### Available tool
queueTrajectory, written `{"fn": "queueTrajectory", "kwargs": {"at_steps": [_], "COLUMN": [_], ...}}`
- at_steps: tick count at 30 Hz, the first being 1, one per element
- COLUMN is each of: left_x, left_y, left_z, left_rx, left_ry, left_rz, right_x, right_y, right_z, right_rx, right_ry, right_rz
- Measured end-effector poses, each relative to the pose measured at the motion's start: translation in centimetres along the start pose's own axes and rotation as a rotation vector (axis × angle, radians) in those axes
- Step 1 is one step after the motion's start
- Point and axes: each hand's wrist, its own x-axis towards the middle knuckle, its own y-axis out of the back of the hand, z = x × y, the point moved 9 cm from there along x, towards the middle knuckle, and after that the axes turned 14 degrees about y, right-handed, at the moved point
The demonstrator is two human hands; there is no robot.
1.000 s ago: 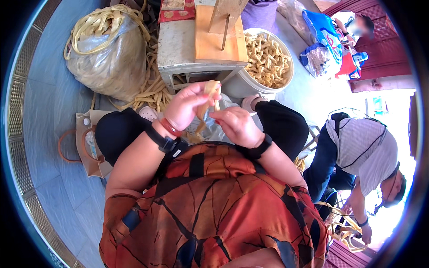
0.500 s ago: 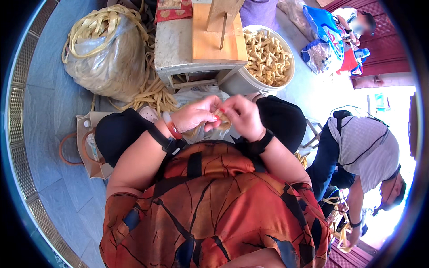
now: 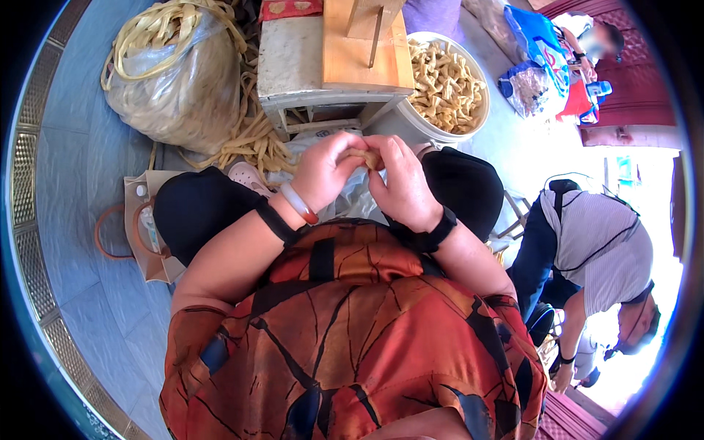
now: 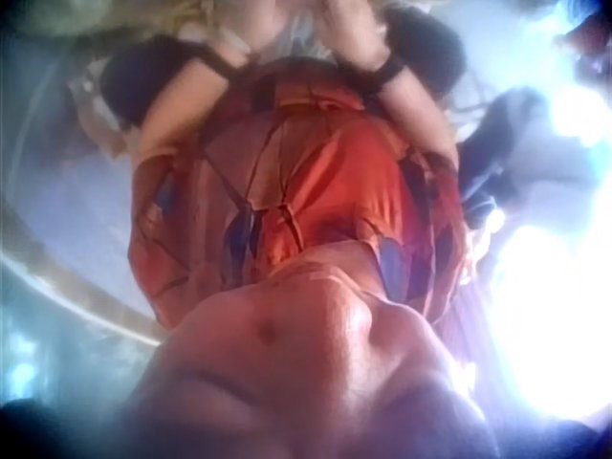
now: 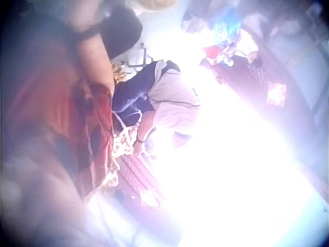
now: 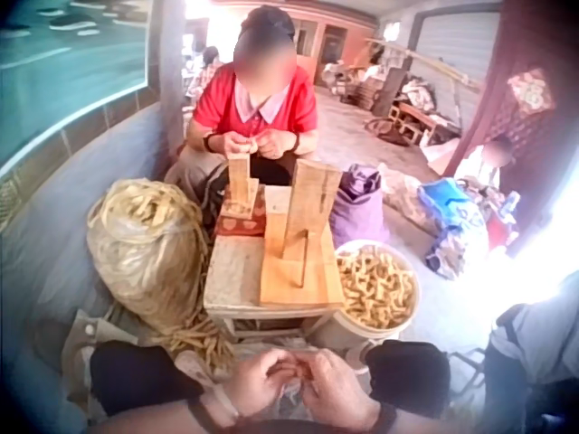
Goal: The person manipulates thin strips of material by hand, folding and weaving them into specific shapes and placing them into a bucket.
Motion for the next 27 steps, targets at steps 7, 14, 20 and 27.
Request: {"fn": "queueTrajectory", "kwargs": {"at_steps": [7, 14, 20, 27], "left_x": [0.0, 0.2, 0.6, 0.3], "left_y": [-2.4, -0.2, 2.0, 2.7], "left_z": [-3.9, -1.3, 0.5, 3.6], "left_rx": [-0.657, -0.161, -0.067, 0.259], "left_ry": [0.375, 0.075, 0.068, -0.182], "left_rz": [-0.437, -0.119, 0.008, 0.152], "right_x": [-2.1, -1.1, -1.8, 0.4], "right_y": [-0.8, -1.2, -1.3, 2.8], "right_z": [4.4, 2.1, 1.3, -0.3], "right_rx": [0.241, 0.029, 0.421, 0.206], "right_ry": [-0.229, -0.155, -0.314, 0.067], "right_rz": [-0.004, -0.146, -0.188, 0.051]}}
